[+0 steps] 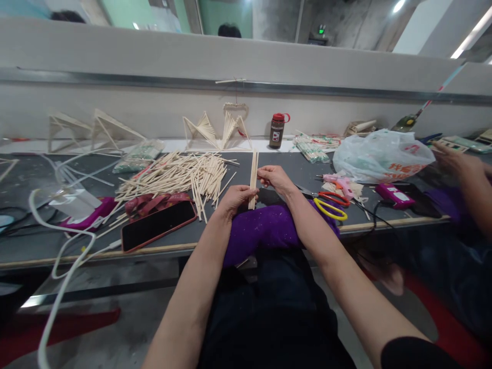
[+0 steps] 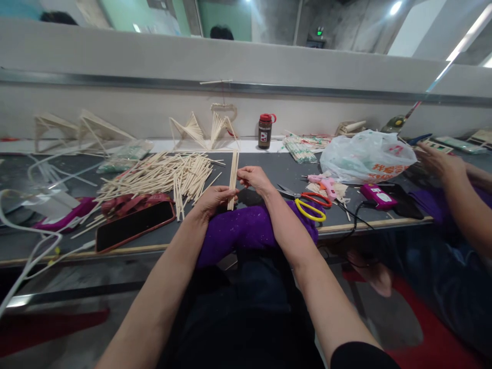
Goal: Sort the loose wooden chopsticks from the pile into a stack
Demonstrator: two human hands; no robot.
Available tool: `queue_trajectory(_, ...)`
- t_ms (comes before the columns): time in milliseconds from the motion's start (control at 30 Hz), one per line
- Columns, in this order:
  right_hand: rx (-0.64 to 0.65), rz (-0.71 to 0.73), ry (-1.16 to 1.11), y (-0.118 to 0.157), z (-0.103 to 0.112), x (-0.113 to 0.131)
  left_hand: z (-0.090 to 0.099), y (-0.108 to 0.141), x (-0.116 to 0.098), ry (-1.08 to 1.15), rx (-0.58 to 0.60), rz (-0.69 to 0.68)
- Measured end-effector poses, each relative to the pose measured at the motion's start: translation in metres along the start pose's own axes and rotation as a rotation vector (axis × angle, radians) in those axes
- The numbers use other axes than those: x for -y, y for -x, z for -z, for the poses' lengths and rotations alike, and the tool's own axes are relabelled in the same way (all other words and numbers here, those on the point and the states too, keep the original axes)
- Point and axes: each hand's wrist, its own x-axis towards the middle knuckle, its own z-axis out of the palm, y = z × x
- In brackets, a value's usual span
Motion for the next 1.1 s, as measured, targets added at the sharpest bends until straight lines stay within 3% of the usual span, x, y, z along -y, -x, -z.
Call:
queue_trajectory(567, -0.048, -0.02, 0.059, -0.0017, -0.0031, -0.0004, 0.0014, -0.0032, 0.0042, -0.08, 0.001, -0.021)
queue_trajectory(733, -0.03, -0.033, 0.013, -0.0017, -0.0023, 0.0, -0.0005, 0.0011, 0.0014, -0.016, 0.007, -0.001)
queue_trajectory(900, -0.117, -0.065, 0.048, -0.0025, 0.0022, 0.0003, -0.0011, 0.0036, -0.0009, 0.059, 0.041, 0.004)
queue_trajectory(1100, 0.093, 0.023, -0.062, -0.0014, -0.0017, -0.0051, -0.0028, 0.0032, -0.0012, -0.022, 0.043, 0.026)
